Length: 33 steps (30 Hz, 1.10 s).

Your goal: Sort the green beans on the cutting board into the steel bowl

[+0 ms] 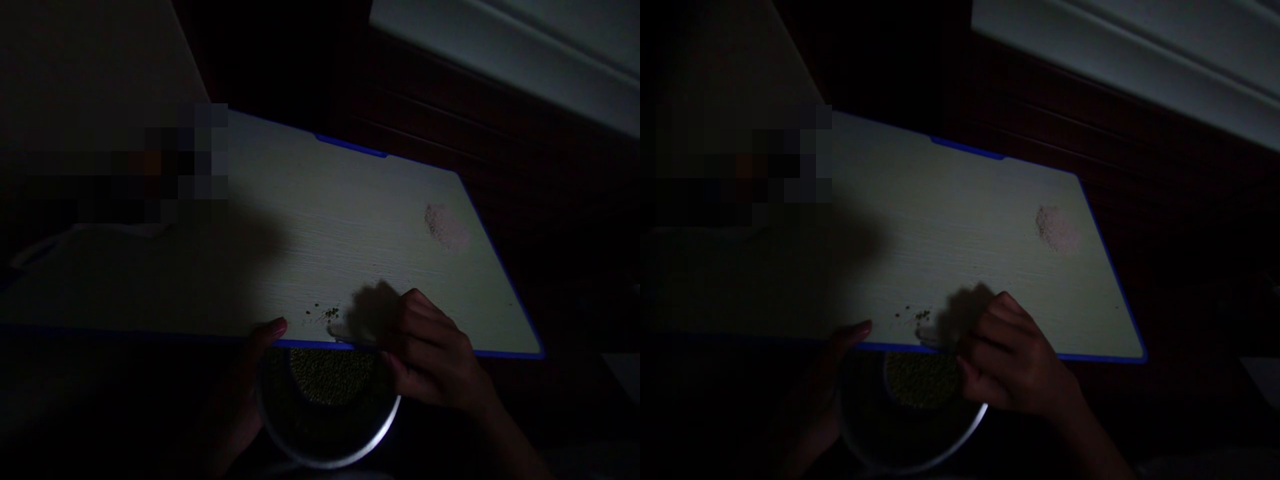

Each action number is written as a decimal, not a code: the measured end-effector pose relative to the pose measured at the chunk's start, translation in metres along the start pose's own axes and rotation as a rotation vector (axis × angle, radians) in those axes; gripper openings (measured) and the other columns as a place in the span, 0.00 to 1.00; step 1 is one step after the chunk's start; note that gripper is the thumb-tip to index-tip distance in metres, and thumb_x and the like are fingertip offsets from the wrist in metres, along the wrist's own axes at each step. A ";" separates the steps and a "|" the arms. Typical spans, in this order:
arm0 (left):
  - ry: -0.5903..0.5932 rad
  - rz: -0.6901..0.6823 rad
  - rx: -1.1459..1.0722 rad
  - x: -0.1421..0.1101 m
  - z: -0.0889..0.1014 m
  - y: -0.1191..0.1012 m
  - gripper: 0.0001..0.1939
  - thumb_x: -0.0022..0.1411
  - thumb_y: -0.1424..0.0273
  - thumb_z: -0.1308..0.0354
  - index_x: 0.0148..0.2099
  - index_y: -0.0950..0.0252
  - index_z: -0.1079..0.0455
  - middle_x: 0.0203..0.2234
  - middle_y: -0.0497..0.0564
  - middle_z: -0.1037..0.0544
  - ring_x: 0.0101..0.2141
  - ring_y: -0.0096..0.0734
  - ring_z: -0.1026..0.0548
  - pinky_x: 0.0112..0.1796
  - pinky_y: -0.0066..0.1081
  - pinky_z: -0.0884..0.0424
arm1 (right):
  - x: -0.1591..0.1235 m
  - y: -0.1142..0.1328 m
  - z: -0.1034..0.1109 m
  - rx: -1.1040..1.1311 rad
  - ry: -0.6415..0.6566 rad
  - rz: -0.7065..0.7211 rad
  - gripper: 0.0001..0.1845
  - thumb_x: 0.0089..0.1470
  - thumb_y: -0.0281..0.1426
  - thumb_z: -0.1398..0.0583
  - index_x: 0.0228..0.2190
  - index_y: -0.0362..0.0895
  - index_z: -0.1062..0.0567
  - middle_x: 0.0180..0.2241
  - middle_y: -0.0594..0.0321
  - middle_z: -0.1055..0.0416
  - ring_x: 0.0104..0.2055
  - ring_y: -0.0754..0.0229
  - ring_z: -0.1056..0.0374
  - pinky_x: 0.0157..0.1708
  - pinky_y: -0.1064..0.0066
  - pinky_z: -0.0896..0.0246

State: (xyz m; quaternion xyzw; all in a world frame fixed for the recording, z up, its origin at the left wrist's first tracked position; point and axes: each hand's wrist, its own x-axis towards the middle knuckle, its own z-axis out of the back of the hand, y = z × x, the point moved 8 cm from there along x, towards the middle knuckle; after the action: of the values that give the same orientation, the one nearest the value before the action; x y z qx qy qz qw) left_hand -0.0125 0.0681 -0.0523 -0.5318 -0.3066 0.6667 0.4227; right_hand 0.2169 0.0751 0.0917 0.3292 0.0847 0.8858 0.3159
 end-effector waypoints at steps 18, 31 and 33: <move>-0.020 0.051 0.019 0.000 -0.001 0.006 0.25 0.56 0.54 0.44 0.55 0.56 0.31 0.61 0.55 0.24 0.63 0.53 0.31 0.65 0.51 0.43 | 0.001 0.000 -0.006 -0.029 0.086 0.027 0.04 0.58 0.24 0.39 0.36 0.44 0.25 0.28 0.63 0.31 0.32 0.59 0.38 0.34 0.62 0.42; 0.000 0.114 0.012 0.002 0.002 0.010 0.29 0.55 0.52 0.42 0.56 0.60 0.28 0.61 0.61 0.25 0.64 0.59 0.32 0.66 0.54 0.46 | 0.003 0.002 -0.005 -0.049 0.017 -0.025 0.07 0.60 0.25 0.40 0.29 0.44 0.29 0.24 0.65 0.35 0.30 0.60 0.42 0.32 0.64 0.45; -0.041 0.162 -0.047 0.001 0.005 0.011 0.25 0.55 0.54 0.41 0.53 0.57 0.26 0.59 0.59 0.23 0.64 0.59 0.33 0.67 0.56 0.51 | 0.005 0.000 -0.005 -0.077 0.012 -0.073 0.10 0.60 0.23 0.41 0.27 0.45 0.32 0.24 0.66 0.37 0.29 0.61 0.42 0.32 0.64 0.46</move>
State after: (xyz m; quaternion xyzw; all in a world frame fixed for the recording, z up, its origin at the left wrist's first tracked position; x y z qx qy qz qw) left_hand -0.0197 0.0643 -0.0615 -0.5508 -0.2866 0.7021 0.3486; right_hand 0.2109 0.0782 0.0908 0.3082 0.0646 0.8783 0.3597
